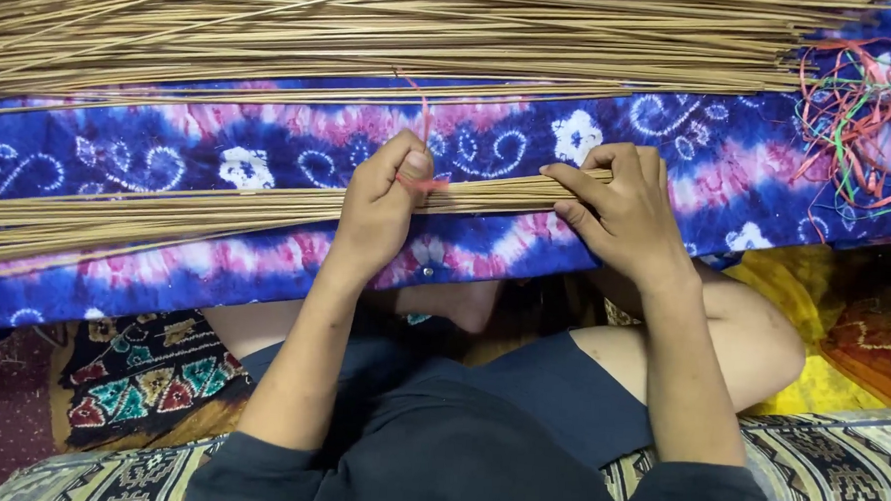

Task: Gathering thin wooden sticks into bundles and tying them with colorful string

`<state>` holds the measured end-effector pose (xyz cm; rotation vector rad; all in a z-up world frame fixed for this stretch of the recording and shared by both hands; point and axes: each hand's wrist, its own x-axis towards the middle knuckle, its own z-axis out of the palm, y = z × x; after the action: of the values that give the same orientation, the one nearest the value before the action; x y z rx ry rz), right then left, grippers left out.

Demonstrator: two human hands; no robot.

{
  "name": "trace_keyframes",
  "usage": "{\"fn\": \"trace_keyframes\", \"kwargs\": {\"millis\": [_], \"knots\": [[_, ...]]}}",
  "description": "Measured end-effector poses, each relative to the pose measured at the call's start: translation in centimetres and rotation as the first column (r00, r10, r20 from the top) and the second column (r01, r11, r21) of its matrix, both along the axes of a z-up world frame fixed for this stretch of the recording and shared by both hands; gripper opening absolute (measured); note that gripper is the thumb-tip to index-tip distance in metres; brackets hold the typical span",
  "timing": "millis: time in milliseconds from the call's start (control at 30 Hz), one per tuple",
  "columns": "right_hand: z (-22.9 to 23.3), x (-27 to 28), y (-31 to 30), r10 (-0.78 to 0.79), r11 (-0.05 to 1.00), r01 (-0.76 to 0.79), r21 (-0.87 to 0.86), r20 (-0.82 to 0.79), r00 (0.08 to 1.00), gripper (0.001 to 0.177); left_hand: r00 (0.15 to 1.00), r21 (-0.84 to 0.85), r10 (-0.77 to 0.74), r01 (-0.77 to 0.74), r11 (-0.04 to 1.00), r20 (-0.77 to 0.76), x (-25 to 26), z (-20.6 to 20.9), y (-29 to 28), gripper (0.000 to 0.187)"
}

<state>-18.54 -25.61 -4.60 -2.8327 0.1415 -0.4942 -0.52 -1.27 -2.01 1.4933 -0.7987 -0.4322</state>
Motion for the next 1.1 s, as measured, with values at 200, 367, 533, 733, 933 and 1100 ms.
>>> {"fn": "trace_keyframes", "kwargs": {"millis": [200,367,533,733,933,1100], "knots": [[0.0,-0.8,-0.2,-0.022,0.972,0.009,0.234,0.053,0.998,0.042,0.948,-0.269,0.027,-0.117,0.956,-0.317,-0.4,-1.9,-1.4,0.041],[0.8,-0.3,-0.9,-0.153,0.649,-0.083,0.756,0.236,0.96,0.063,0.935,-0.326,-0.007,-0.117,0.938,-0.354,-0.1,-3.2,-1.4,0.038],[1.0,0.9,-0.2,-0.269,0.381,-0.171,0.909,0.286,0.92,0.073,0.907,-0.34,-0.038,-0.118,0.933,-0.419,0.1,-3.3,-1.4,0.038],[1.2,0.9,0.4,-0.112,0.552,-0.196,0.81,0.305,0.946,0.076,0.902,-0.338,-0.048,-0.111,0.935,-0.43,0.2,-3.1,-1.7,0.039],[2.1,0.2,0.5,-0.021,0.59,-0.154,0.793,0.206,0.978,0.07,0.883,-0.336,-0.04,-0.136,0.932,-0.467,-0.3,-3.1,-2.4,0.038],[1.9,0.4,0.5,0.048,0.898,-0.081,0.433,0.087,0.995,0.039,0.884,-0.339,-0.039,-0.137,0.931,-0.466,-0.2,-3.3,-2.4,0.038]]}}
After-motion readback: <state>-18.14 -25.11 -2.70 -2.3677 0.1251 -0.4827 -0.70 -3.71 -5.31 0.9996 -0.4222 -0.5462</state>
